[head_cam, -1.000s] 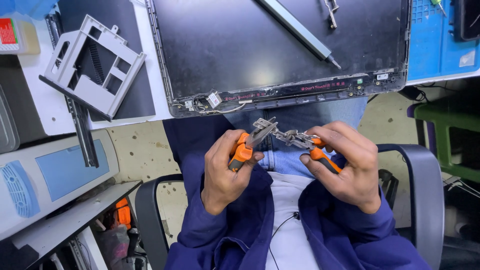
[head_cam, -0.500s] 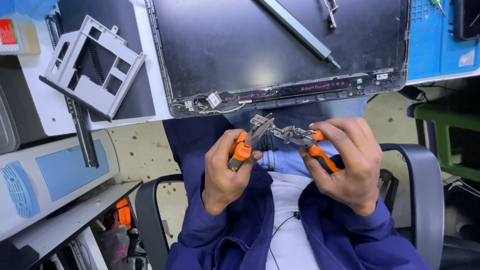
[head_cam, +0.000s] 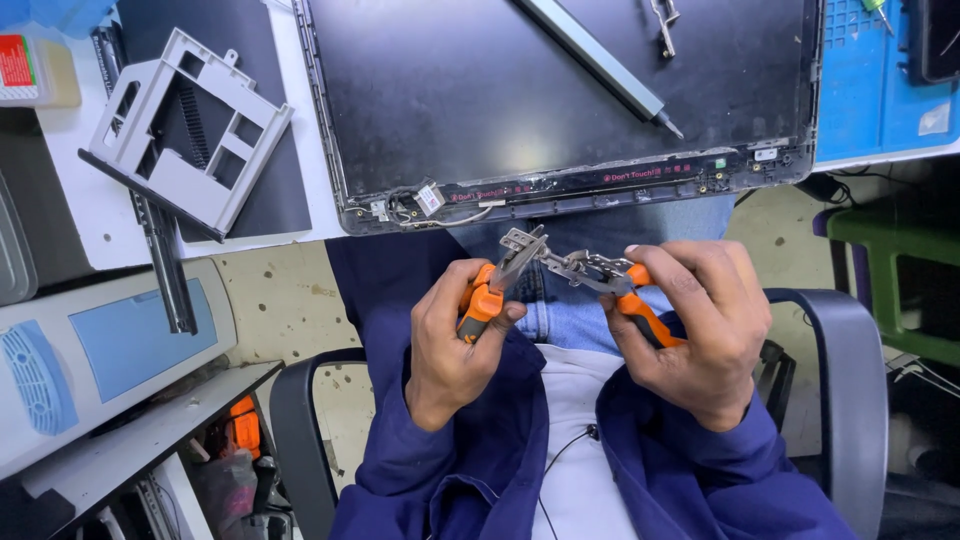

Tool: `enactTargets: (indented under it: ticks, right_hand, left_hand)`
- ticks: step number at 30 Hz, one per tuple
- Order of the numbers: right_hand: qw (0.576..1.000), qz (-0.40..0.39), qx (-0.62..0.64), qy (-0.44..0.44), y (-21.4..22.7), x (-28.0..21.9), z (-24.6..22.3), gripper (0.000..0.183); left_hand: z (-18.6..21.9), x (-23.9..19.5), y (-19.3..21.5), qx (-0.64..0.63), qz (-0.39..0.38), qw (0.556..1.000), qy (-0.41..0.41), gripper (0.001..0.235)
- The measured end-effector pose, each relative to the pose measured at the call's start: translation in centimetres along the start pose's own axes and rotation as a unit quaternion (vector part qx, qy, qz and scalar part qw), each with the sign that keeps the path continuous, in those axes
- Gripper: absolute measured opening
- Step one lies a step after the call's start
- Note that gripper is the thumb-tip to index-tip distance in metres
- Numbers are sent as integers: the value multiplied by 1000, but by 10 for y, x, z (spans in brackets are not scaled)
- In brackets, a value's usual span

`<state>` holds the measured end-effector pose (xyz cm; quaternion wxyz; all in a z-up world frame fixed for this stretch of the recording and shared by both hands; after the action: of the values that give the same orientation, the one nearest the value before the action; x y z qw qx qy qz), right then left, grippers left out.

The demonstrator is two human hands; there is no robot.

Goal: The person uses two pairs of pliers to bend and adjust small metal brackets on a disassembled laptop screen assembly. They repeatedly grip, bend, and release the brackets, placing them on the workbench between adjustments.

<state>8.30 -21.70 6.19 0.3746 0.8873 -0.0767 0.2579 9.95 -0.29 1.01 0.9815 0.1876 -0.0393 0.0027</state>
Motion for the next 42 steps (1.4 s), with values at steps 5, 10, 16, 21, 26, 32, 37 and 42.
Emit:
enactTargets:
  ticks: [5, 10, 16, 21, 26, 32, 37, 42]
  right_hand:
    - [1000, 3, -3, 1, 0, 1, -2, 27]
    - [996, -28, 67, -42, -5, 3, 6, 28]
    - [990, -56, 104, -73, -11, 3, 11, 28]
    - [987, -75, 119, -81, -13, 4, 11, 26]
    - [985, -80, 127, -85, -14, 5, 11, 26]
    - [984, -85, 136, -83, -14, 5, 10, 28]
    - [984, -87, 131, -82, -14, 5, 9, 27]
    - [974, -112, 166, -105, -19, 0, 16, 26]
  left_hand:
    - [0, 0, -2, -2, -1, 1000, 0, 38]
    - [0, 0, 0, 0, 0, 1000, -2, 38]
    - [1, 0, 2, 4, 4, 1000, -11, 38]
    - [2, 1, 2, 0, 4, 1000, -16, 37]
    - [2, 1, 3, -1, 4, 1000, -18, 36]
    - [4, 1, 1, 0, 2, 1000, -25, 37]
    - [4, 1, 0, 0, 1, 1000, -26, 36]
    - [2, 0, 0, 5, -1, 1000, -28, 36]
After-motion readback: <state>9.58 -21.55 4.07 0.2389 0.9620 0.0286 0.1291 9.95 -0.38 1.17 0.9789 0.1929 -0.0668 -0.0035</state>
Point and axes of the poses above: each hand's wrist, its own x-axis towards the middle knuckle, its own y-axis out of the back of the hand, z = x × y, the point moved 10 cm from there along x, towards the middle knuckle, and after that the axes turned 2 degrees about z, right-handed, at the moved point
